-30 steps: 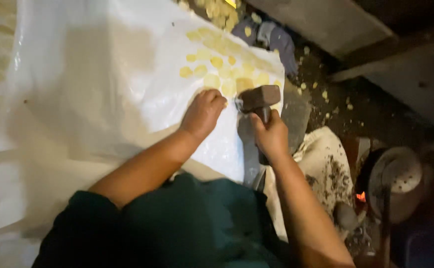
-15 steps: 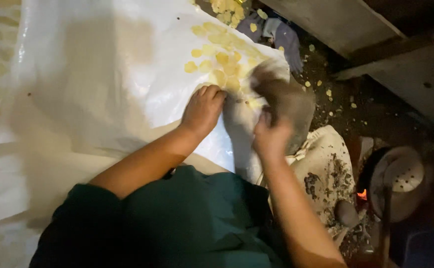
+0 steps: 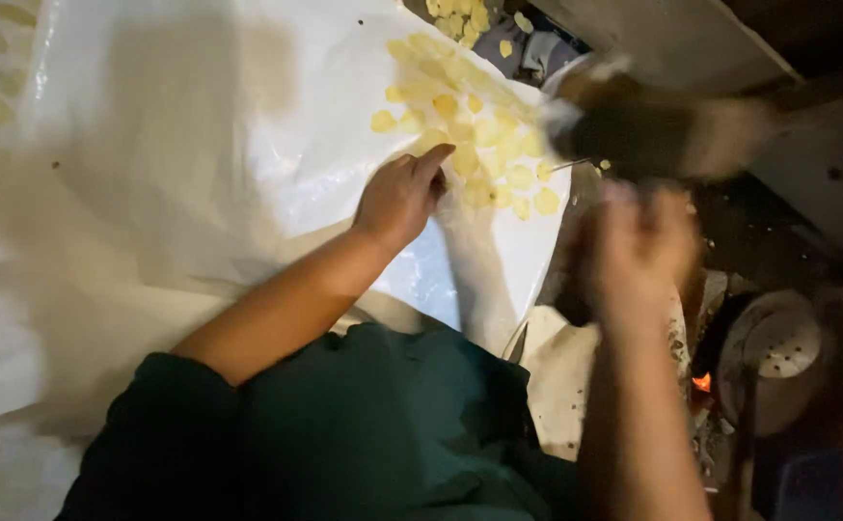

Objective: The person processes cassava by first crushing roasted pieces with a stone on a cloth, then flattening the cassava with a hammer on a white sheet. They also stir a pot over a fire using a slotted spoon.

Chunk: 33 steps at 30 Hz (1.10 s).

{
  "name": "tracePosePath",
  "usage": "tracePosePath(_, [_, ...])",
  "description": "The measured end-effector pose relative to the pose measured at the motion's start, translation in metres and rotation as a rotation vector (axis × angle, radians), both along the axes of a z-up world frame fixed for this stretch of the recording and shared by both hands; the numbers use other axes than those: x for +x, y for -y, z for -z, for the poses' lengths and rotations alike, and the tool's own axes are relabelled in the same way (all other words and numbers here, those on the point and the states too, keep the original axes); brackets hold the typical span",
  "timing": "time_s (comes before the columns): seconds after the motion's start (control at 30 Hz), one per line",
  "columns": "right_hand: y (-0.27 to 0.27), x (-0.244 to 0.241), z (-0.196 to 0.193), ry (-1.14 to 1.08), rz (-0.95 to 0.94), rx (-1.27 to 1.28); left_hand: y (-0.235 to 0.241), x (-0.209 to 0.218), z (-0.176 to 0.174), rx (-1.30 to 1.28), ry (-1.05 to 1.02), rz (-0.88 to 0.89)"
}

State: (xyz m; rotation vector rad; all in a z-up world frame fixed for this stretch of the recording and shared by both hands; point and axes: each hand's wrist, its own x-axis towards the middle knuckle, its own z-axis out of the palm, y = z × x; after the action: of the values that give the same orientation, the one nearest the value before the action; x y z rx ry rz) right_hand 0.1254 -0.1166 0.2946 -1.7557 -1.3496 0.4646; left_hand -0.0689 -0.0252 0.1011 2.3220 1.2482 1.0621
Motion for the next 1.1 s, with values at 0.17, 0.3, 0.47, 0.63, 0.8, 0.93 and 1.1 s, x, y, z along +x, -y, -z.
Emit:
tracePosePath(0.17, [0.011, 0.077, 0.016, 0.115, -0.004, 0.255, -0.008, 0.007, 0.011, 0.043, 0.018, 0.021])
tracePosePath(0.3, [-0.028, 0.002, 0.107, 0.268, -0.043, -0.141, -0.004, -0.012, 0.01, 0.037, 0.058, 0.075])
tracePosePath(0.47, [-0.025, -0.029, 0.151, 0.45, -0.07, -0.592, 0.027, -0.044, -0.028, 0.022, 0.072, -0.033])
tracePosePath(0.63, [-0.033, -0.029, 0.12, 0.28, -0.085, -0.56, 0.024, -0.044, -0.003, 0.068, 0.017, 0.006])
tracePosePath(0.8, [-0.031, -0.044, 0.066, 0.202, -0.06, -0.475, 0.031, -0.052, -0.005, 0.125, -0.055, -0.044])
tracePosePath(0.93, [-0.037, -0.029, 0.13, 0.345, -0.086, -0.519, 0.015, -0.056, 0.0, 0.136, -0.021, 0.007])
tracePosePath(1.1, [-0.044, -0.047, 0.066, 0.113, -0.11, -0.545, 0.004, -0.048, 0.011, 0.084, -0.019, -0.012])
